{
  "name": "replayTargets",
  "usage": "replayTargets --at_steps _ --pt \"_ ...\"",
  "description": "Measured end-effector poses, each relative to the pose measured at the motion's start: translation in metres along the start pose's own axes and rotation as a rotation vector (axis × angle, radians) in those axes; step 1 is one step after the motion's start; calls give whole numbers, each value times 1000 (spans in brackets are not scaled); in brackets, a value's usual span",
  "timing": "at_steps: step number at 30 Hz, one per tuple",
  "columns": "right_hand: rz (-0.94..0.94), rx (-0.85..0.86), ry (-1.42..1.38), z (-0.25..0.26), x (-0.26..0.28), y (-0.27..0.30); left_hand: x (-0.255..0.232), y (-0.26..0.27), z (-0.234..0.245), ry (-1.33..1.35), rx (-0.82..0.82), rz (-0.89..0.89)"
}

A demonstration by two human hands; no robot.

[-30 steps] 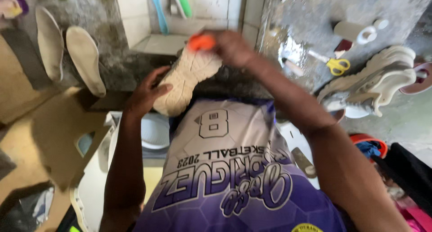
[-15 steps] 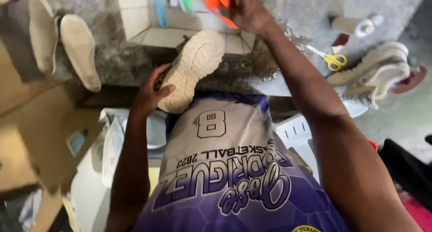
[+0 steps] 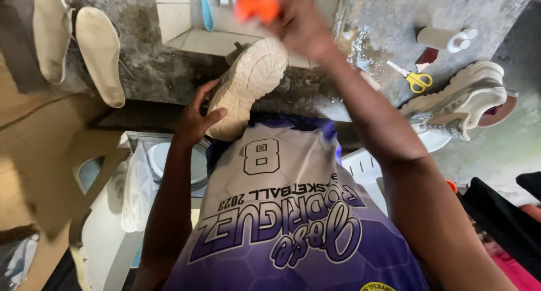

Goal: The person cleans a white sneaker by hand using a small orange brush and a red cloth. They scrub the sole and upper parts of the shoe, then wipe the surface with the cloth.

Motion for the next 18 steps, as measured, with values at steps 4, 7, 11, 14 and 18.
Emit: replayTargets --at_steps 4,7,11,14,18 --pt "477 63 670 -36 72 15 -4 -11 0 7 -15 31" --pt "-682 188 988 -8 64 8 -8 -1 -6 41 -24 137" --pt "148 -62 639 -16 36 0 -19 -15 1 -109 -27 -27" --pt "371 -6 539 -47 -18 18 -16 -1 -2 0 -21 9" --pt "119 -113 837 21 -50 -20 -19 -10 -3 114 -61 134"
Point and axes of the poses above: each hand's wrist, its own y-axis away from the middle knuckle, its own z-axis out of the back of the hand, x = y × z, the point moved 2 cm from there along -y, towards the middle knuckle, and after that the axes turned 10 degrees about -z, right-handed, at the moved point
